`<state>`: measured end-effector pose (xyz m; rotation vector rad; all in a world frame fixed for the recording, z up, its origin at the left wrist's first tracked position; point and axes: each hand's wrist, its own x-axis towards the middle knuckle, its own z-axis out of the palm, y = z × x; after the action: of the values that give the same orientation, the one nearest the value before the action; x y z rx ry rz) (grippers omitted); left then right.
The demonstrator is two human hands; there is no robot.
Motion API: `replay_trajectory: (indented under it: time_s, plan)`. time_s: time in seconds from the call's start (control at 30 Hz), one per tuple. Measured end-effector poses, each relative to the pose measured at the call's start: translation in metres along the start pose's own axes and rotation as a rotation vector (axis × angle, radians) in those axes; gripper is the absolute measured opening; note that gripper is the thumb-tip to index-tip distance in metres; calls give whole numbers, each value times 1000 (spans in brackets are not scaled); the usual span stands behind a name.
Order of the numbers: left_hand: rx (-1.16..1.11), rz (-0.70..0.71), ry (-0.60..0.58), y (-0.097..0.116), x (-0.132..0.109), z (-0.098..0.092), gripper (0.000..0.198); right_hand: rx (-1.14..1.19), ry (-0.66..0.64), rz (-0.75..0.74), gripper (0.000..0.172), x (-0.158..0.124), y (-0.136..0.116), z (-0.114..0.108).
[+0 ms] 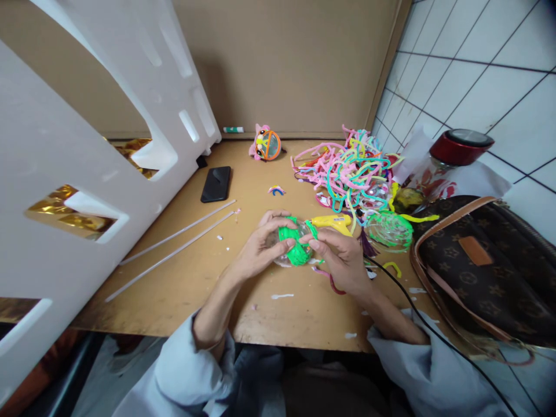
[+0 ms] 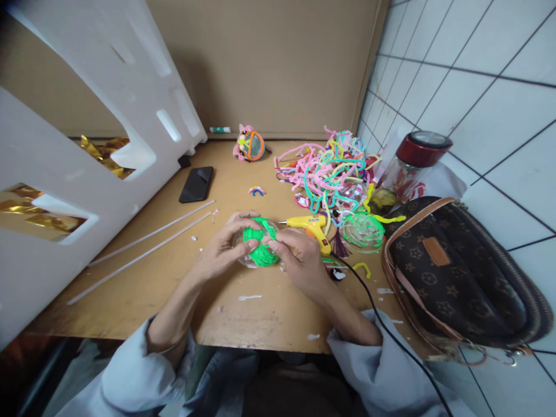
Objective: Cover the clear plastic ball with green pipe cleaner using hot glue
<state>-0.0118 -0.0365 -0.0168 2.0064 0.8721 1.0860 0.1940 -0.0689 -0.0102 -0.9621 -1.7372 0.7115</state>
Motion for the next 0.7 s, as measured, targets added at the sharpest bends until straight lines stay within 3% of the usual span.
replay_trajectory:
  time_s: [0.23, 0.5, 0.7]
  plan:
    - [118, 19, -15, 4, -2, -2, 30, 6, 16, 47, 29, -2, -2, 0]
    - [256, 83, -27, 4, -4, 4, 78, -7, 39, 11, 28, -1, 0, 0]
    - [358, 100, 3, 1, -6, 12, 76, 14, 49, 2, 22, -2, 3, 1]
